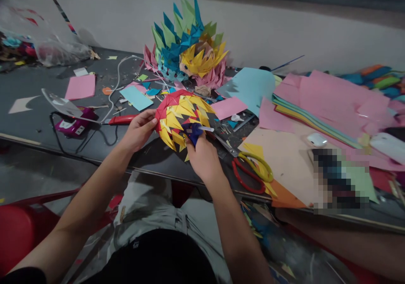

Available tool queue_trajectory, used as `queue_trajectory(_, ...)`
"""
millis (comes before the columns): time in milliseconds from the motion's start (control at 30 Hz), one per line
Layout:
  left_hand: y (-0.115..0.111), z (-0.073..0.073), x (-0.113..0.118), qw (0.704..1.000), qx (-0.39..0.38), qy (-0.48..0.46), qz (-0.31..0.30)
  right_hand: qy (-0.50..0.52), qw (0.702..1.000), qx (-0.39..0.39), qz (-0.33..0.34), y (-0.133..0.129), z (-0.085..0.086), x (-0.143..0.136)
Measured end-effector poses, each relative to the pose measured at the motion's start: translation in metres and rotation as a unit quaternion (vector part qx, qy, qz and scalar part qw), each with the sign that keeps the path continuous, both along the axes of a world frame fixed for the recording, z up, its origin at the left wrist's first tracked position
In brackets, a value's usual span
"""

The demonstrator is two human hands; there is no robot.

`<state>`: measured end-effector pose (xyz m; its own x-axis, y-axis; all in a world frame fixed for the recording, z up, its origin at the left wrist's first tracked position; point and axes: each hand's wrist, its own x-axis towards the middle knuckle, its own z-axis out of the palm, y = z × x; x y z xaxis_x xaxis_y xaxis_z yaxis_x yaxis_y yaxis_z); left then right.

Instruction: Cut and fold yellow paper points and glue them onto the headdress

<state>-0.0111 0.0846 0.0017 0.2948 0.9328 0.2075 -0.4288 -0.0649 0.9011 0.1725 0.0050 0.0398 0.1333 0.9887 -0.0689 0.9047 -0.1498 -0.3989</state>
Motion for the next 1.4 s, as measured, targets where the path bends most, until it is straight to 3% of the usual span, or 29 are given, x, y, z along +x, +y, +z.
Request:
queue_trajectory(567,-0.003,0.003,0.003,1.0,-0.025,-0.007,0.017,0.027,1.0,-0.005,-0.002,-0.001,-0.002,-0.002)
queue_trajectory(1167,-0.003,0.001,0.002,1.0,-0.021,-0.013,0.01,0.0,1.0,-0.026,-0.012,-0.009,0.009,-0.002)
queue_trajectory(1400,-0.002,-0.006,-0.001,1.0,-0.021,-0.017,0.002,0.053,0.997,0.038,-0.038,-0.04,0.014,0.015)
